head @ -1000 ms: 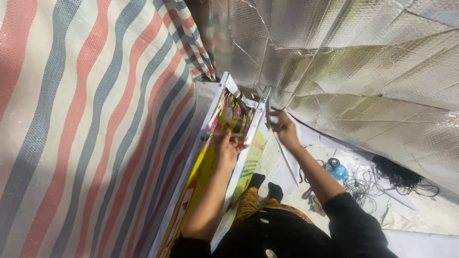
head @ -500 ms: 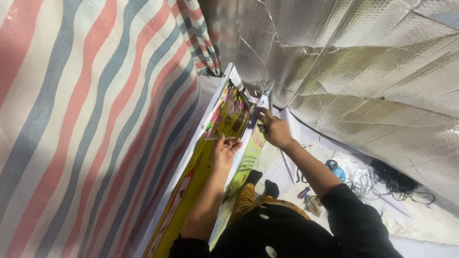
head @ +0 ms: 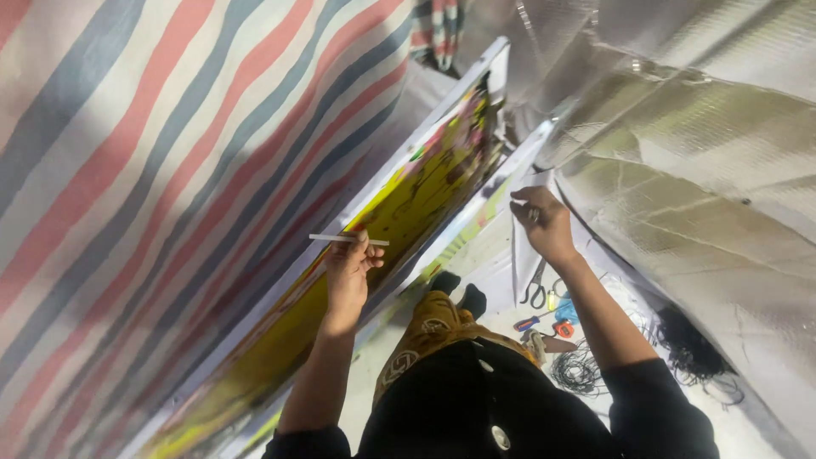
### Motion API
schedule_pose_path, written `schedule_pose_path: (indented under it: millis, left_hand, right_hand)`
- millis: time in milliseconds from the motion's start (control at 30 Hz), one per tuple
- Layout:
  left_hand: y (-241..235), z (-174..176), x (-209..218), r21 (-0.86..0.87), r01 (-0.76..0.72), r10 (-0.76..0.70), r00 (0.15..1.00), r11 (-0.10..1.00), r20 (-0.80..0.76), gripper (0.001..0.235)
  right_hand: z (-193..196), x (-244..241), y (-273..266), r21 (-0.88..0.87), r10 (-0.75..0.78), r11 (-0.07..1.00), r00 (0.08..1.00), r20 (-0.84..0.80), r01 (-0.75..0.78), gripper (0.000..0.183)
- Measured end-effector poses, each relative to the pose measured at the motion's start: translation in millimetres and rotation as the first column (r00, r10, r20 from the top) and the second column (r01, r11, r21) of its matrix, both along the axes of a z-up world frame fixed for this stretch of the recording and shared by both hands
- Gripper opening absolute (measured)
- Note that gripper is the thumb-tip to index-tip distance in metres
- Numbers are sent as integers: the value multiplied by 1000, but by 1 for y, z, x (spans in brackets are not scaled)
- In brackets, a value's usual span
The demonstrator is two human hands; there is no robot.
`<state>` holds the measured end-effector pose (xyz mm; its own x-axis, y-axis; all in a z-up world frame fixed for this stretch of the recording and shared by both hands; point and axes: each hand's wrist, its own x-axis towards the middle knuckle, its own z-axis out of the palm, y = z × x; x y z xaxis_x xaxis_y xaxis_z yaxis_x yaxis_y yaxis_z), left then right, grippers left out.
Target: The person uses a screwdriver to tighten screws on a yellow signboard attached to a metal frame. They then use a lighter to heat and melt plastic zip ties to secure the signboard to the frame. The person works on multiple fastening points along the edge of the signboard.
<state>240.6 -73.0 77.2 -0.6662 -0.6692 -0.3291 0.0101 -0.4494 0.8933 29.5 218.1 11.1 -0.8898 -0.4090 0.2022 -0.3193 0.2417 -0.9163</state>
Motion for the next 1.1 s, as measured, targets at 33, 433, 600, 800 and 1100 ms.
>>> schedule_pose_path:
  millis: [33,433,600,800,1100]
  left_hand:
    - [2,9,11,-14,-23,23,1000,1000,14,18]
    - [-11,-19,128,-111,-256,261,965,960,35,19]
    - [-35,-20,184,-221,-290,306,951,931,38,21]
    - [-52,-7,268,-413,-277,326,944,868,52,16]
    - [-39,0,326,-868,-9,232,965,496,123,18]
  right_hand:
    - [10,10,-6,-1,71,997,992,-104,-72,19]
    - [41,86,-43,-5,347,933,902,-256,-360,8]
    - [39,129,-47,106,375,927,895,-242,-359,13]
    - [45,198,-86,167,404,914,871,-279,-370,19]
    - [57,240,-136,360,497,867,660,-564,-344,22]
